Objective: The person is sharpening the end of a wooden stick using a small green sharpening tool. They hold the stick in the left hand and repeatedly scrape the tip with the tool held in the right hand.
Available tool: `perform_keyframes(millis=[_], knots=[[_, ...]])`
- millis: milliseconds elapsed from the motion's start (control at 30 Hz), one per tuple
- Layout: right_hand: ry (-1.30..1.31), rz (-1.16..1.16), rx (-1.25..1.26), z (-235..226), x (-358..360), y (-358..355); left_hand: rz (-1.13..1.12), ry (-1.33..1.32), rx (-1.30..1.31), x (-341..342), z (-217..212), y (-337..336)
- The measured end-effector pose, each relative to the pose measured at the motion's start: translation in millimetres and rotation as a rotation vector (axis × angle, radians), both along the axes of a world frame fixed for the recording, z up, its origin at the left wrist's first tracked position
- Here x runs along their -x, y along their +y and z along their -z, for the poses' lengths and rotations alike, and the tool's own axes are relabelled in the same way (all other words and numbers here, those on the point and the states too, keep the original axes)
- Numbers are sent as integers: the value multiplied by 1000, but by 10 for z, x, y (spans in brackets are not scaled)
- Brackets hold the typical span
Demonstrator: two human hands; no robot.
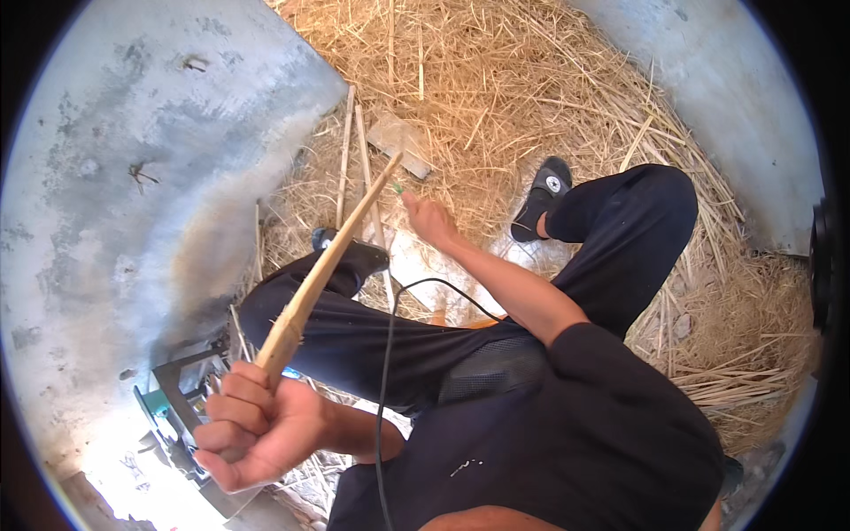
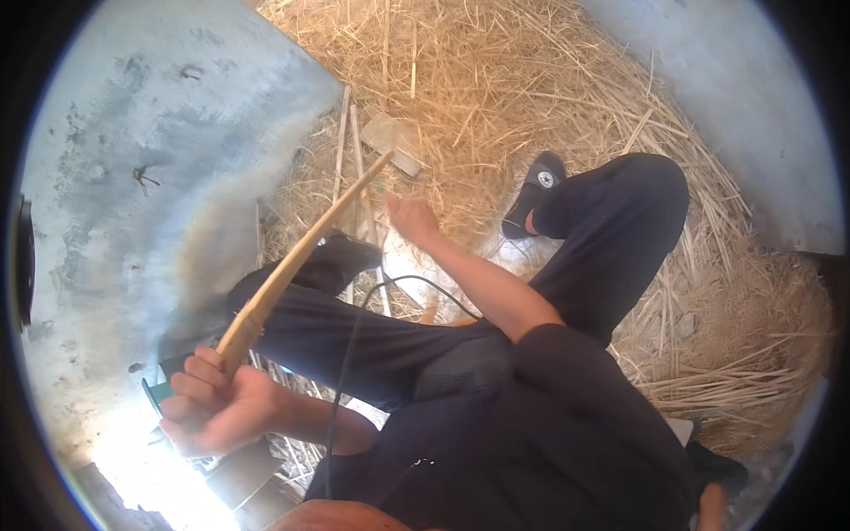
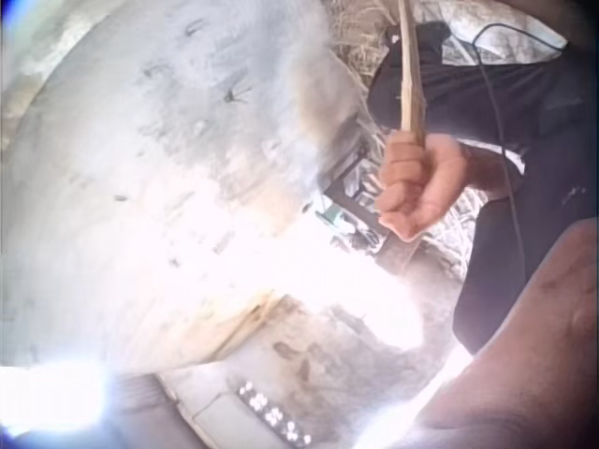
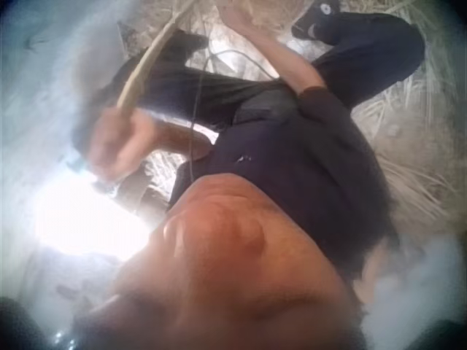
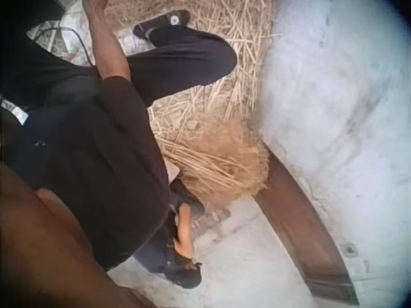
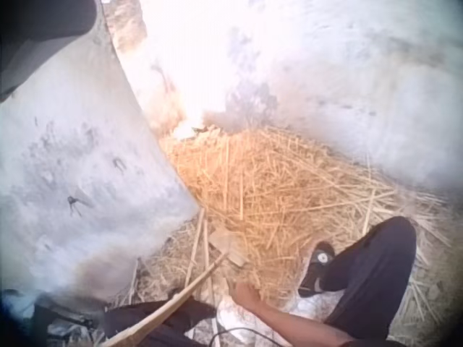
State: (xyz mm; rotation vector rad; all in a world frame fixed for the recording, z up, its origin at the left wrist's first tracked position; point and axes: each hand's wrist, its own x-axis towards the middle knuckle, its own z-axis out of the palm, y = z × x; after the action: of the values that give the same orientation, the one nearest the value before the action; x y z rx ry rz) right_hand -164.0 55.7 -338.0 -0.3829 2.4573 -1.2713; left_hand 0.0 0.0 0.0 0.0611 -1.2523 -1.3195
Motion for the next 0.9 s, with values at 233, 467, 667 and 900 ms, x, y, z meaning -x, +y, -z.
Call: perform_keyframes(millis=[233,467,667,900], knots=[[85,-73,42,35,244,-42,15,-4,34,6,7,-96],[75,113,-276,337,236,-53,-32,8,-43,26,-36,-172],[309,24,117,378,268,-323,20,-26,-13,55,-49,-172],[-212,142,-398,749,340,-9,14,-37,9,137,-126,-231]])
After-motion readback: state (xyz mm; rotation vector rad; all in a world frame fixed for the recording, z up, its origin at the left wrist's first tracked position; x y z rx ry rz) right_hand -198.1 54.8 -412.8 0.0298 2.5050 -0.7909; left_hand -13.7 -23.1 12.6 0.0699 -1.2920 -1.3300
